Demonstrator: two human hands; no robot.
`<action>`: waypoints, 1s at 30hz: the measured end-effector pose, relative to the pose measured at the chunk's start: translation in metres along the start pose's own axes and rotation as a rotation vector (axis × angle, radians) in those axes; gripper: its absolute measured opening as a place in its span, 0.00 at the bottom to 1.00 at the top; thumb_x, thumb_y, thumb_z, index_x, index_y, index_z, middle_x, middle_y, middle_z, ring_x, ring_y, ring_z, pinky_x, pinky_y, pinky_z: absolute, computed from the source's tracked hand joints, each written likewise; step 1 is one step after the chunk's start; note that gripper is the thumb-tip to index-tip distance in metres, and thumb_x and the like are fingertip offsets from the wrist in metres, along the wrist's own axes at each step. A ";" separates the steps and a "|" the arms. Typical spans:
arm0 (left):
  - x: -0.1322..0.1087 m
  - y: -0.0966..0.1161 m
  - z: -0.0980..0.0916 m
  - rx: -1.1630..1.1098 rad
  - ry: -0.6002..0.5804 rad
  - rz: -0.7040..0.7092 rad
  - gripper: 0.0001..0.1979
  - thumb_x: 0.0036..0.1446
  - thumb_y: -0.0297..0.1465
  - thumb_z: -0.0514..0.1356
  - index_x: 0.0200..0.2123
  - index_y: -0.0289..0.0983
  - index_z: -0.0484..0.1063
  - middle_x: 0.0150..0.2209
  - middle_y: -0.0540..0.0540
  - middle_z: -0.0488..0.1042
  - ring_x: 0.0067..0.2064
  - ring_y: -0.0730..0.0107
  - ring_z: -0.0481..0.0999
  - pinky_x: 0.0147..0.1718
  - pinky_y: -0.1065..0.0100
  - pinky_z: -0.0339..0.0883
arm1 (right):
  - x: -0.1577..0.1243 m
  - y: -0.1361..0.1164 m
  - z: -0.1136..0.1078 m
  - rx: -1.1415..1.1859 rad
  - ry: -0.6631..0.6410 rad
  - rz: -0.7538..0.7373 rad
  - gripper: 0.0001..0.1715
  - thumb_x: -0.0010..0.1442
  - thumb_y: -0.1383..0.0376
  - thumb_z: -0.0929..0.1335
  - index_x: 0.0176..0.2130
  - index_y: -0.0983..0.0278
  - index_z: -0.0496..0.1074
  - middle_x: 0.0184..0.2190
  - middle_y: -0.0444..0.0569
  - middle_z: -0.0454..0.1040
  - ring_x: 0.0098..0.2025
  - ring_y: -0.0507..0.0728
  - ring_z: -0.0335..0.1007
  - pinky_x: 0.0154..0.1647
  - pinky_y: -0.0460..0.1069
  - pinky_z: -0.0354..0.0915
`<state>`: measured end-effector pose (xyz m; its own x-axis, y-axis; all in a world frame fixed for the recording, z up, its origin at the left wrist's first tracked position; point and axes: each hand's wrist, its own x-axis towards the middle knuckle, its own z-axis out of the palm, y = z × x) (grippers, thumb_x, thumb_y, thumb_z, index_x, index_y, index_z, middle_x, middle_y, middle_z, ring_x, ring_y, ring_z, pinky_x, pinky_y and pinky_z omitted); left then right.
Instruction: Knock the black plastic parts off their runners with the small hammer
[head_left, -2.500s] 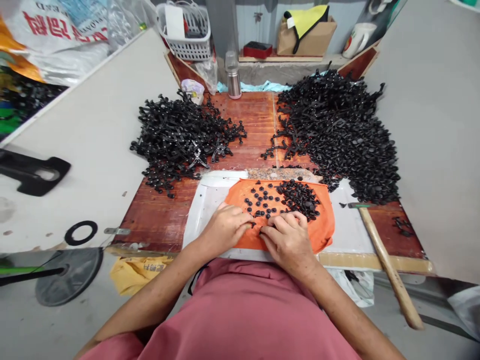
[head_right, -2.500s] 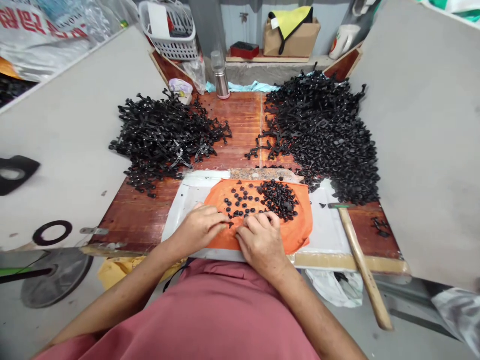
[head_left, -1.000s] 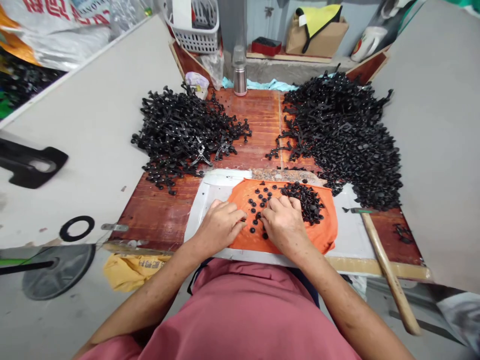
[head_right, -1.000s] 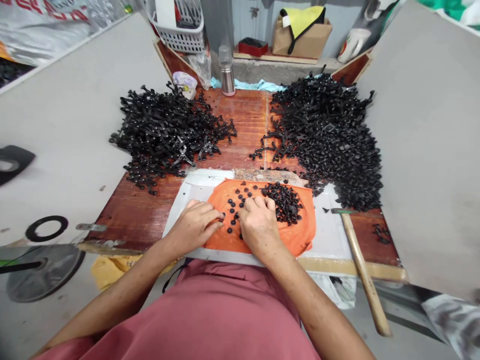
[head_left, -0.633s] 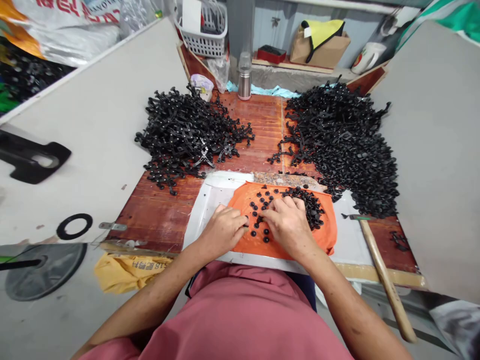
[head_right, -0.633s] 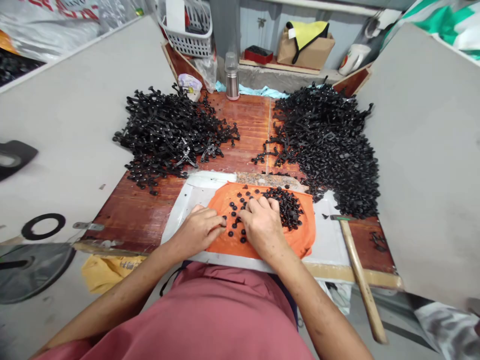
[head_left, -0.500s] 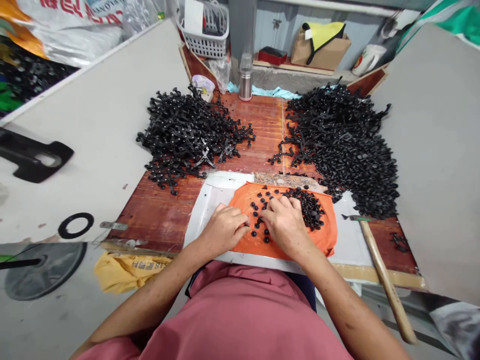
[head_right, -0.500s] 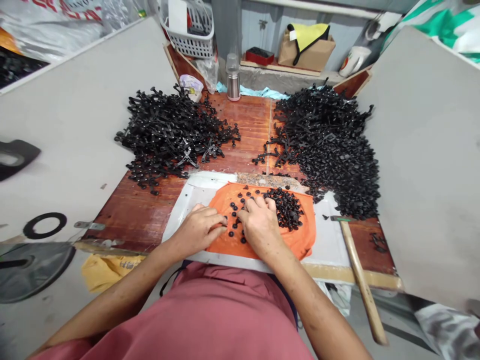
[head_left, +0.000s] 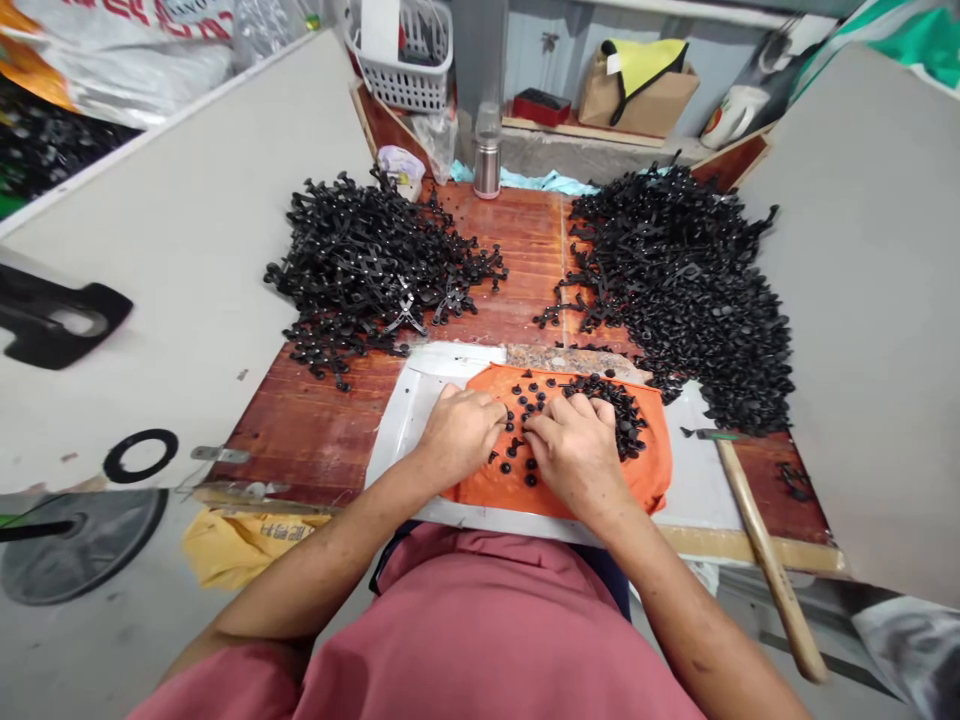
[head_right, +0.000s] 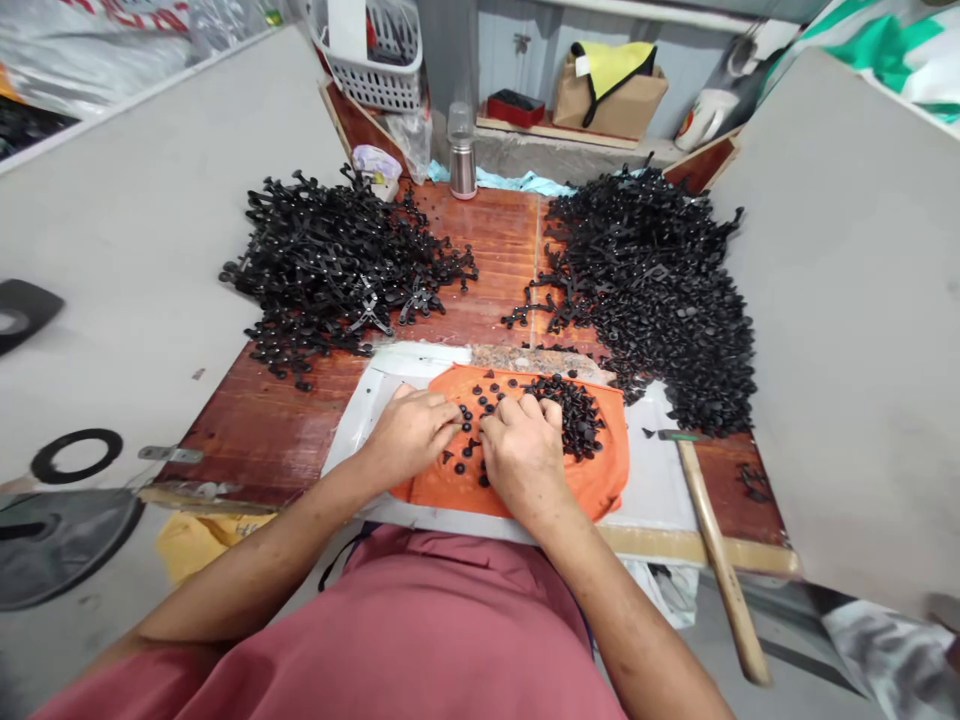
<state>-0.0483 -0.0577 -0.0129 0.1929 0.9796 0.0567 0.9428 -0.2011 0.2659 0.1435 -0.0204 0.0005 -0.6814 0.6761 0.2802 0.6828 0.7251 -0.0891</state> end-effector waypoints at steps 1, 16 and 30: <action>-0.001 -0.001 -0.001 0.006 0.011 0.001 0.11 0.67 0.31 0.56 0.35 0.39 0.79 0.34 0.45 0.78 0.38 0.60 0.76 0.43 0.58 0.58 | -0.001 -0.001 0.001 0.023 0.003 -0.005 0.10 0.66 0.63 0.69 0.33 0.60 0.79 0.33 0.48 0.73 0.41 0.59 0.60 0.49 0.57 0.49; -0.038 0.003 -0.002 -0.094 -0.104 -0.041 0.05 0.63 0.27 0.59 0.37 0.38 0.76 0.35 0.46 0.80 0.39 0.61 0.78 0.43 0.59 0.62 | -0.012 -0.030 0.018 0.003 0.074 -0.111 0.14 0.68 0.67 0.67 0.29 0.61 0.74 0.28 0.46 0.72 0.38 0.57 0.59 0.52 0.57 0.49; -0.034 0.002 0.010 -0.179 0.017 -0.094 0.09 0.63 0.26 0.56 0.31 0.38 0.73 0.31 0.49 0.80 0.36 0.65 0.78 0.42 0.61 0.58 | -0.081 0.043 -0.008 0.133 0.236 0.199 0.08 0.68 0.66 0.69 0.43 0.58 0.80 0.32 0.45 0.78 0.35 0.56 0.65 0.45 0.56 0.53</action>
<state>-0.0501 -0.0916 -0.0237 0.0999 0.9942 0.0393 0.8926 -0.1070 0.4380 0.2303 -0.0444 -0.0179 -0.4476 0.7687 0.4570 0.7457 0.6029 -0.2837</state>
